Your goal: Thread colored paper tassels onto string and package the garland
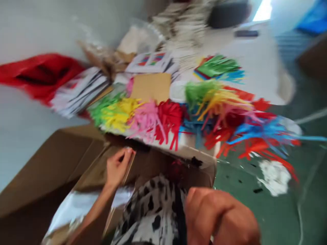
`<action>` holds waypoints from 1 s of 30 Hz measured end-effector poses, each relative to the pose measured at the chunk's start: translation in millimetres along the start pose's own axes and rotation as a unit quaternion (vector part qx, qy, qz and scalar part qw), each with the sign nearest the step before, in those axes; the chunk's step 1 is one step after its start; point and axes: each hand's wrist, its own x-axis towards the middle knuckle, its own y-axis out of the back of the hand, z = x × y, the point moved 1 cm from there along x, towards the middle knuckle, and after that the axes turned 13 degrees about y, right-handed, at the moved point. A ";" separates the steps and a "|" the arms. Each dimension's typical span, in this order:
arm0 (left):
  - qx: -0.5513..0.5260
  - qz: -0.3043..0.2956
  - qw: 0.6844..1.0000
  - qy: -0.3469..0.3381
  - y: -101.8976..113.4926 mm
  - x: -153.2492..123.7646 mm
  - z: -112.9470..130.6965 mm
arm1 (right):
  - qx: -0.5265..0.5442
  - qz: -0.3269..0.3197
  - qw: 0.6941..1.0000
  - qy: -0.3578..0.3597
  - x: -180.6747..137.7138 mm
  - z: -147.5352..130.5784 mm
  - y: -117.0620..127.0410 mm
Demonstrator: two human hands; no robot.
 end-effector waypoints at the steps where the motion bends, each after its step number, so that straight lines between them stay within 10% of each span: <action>1: -0.009 0.035 0.999 0.032 18.9 -2.7 -13.7 | 0.001 0.008 1.000 -0.017 3.1 7.7 -0.7; 9: 0.026 0.259 0.912 0.316 125.8 -95.6 -156.7 | -0.066 -0.169 0.949 -0.258 -21.0 143.3 -80.7; 19: -0.005 0.034 0.911 0.411 69.7 -147.8 -252.8 | -0.158 -0.351 0.866 -0.318 -127.6 278.8 -207.2; 30: -0.100 -0.059 0.935 0.334 65.1 -150.6 -259.0 | -0.193 -0.373 0.855 -0.303 -95.5 351.7 -305.2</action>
